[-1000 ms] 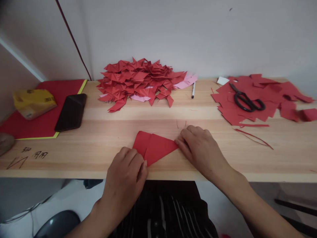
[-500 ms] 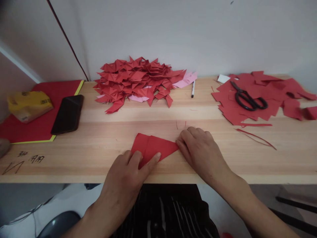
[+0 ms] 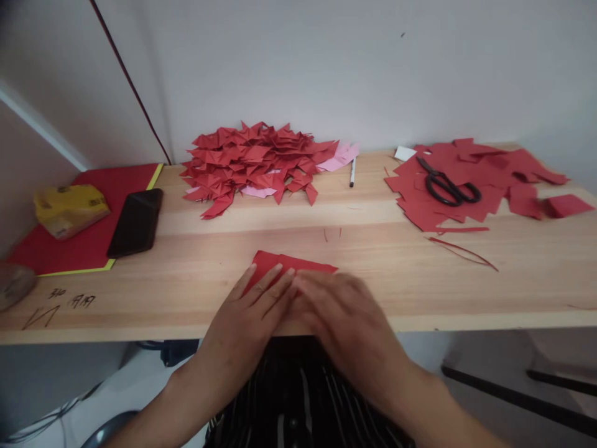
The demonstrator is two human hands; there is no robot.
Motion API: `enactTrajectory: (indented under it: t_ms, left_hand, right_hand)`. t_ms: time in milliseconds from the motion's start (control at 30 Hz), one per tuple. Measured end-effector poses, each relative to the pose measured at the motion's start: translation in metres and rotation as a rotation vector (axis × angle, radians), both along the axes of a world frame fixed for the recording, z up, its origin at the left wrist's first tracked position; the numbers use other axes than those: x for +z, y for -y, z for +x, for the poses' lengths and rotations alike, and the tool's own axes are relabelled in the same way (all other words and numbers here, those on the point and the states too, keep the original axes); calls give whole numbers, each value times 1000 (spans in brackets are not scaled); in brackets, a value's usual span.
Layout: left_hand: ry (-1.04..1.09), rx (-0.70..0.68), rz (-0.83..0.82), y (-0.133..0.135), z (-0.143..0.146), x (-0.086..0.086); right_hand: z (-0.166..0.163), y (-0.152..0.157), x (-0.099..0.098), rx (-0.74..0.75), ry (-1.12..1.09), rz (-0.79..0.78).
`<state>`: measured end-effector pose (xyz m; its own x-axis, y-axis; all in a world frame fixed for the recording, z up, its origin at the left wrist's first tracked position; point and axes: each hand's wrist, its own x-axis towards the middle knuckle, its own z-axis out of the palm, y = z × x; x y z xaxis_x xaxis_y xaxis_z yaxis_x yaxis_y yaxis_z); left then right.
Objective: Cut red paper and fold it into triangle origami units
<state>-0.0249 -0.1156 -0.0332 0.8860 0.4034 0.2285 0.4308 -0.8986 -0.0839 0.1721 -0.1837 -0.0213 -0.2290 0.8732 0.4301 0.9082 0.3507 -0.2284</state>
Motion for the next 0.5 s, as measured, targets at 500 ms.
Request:
enactTrajectory:
  t_ms: [500]
  left_hand:
    - [-27, 42, -62, 0, -6, -11]
  right_hand:
    - [-19, 24, -25, -30, 200, -127]
